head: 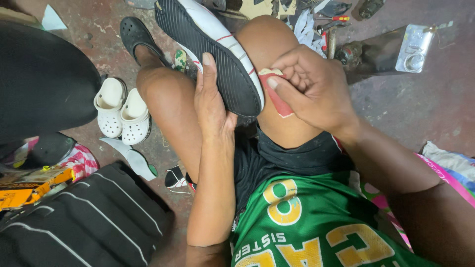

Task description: The person sits on the floor and cleans a white and red sneaker. They use a white cloth to wipe the upper and sides, then switch to a red abrasive pad to scrub the sole and heel areas. The person rotates the shoe to access different surfaces during the cleaning process.

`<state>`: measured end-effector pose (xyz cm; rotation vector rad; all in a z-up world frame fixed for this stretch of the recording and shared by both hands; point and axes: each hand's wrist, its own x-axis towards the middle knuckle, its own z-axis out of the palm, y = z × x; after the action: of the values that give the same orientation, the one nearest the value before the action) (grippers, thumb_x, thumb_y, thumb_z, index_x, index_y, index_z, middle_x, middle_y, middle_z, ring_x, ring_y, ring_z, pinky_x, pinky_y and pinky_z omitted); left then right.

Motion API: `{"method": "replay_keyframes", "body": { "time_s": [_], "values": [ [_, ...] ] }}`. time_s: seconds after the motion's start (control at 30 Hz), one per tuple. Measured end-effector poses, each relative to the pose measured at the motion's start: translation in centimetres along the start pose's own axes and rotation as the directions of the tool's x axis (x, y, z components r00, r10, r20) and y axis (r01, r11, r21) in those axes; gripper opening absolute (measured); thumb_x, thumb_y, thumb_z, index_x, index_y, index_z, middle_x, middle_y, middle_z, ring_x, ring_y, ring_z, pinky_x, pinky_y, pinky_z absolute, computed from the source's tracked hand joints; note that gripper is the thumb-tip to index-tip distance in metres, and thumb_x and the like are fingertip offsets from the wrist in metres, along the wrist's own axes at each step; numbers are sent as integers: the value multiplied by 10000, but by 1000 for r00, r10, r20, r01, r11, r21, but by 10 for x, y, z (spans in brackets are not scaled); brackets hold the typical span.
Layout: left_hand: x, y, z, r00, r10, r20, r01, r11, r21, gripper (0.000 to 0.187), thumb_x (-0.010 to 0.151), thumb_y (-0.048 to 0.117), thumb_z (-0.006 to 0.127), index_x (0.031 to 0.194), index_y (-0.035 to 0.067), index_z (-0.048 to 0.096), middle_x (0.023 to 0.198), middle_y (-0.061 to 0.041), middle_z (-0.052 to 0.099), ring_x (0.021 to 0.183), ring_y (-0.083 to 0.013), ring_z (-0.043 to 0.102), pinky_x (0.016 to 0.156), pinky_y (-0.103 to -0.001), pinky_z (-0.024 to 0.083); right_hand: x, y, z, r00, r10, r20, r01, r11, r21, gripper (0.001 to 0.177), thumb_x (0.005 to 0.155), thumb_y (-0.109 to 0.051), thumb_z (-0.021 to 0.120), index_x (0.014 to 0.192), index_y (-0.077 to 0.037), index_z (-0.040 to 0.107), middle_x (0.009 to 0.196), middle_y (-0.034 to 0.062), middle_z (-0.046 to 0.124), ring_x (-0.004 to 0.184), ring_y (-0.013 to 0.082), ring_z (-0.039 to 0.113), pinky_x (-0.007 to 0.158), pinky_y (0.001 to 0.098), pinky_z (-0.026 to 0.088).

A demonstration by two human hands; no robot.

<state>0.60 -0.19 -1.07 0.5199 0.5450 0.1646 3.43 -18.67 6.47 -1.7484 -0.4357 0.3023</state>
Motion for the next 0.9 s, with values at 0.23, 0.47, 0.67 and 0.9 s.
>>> {"method": "replay_keyframes", "body": {
  "time_s": [0.23, 0.47, 0.67, 0.9],
  "values": [
    [6, -1, -8, 998, -55, -29, 54, 998, -41, 450, 1019, 318, 664, 1304, -28, 621, 1130, -115, 710, 946, -214, 712, 835, -374, 611, -7, -17, 5, 994, 91, 64, -61, 926, -374, 163, 942, -71, 793, 985, -16, 646, 679, 13, 644, 573, 21, 553, 529, 213, 434],
    [17, 5, -21, 994, -82, 70, 101, 936, -337, 401, 1050, 382, 621, 1235, 27, 645, 1113, -116, 716, 950, -239, 718, 863, -394, 609, -26, -7, -6, 991, 128, 26, -130, 990, 62, 157, 1042, -16, 635, 1168, -36, 542, 1027, 25, 688, 899, 22, 605, 772, 186, 485],
    [7, 7, -9, 986, -111, 127, 156, 889, -431, 471, 1034, 468, 554, 1231, 49, 643, 1130, -136, 712, 1009, -272, 702, 915, -412, 593, -27, 4, 15, 997, 70, 38, -78, 958, 274, 146, 1113, -31, 532, 1234, -32, 449, 1063, 52, 661, 975, 93, 652, 861, 253, 538],
    [-7, -11, -10, 985, -12, 175, 91, 887, -452, 497, 1072, 494, 546, 1318, 66, 609, 1199, -132, 690, 1078, -269, 676, 964, -424, 564, -26, -21, 30, 995, -96, -37, 87, 978, -191, 561, 856, -148, 836, 1326, -23, 557, 1108, 74, 675, 996, 144, 640, 890, 281, 528]
  ]
}}
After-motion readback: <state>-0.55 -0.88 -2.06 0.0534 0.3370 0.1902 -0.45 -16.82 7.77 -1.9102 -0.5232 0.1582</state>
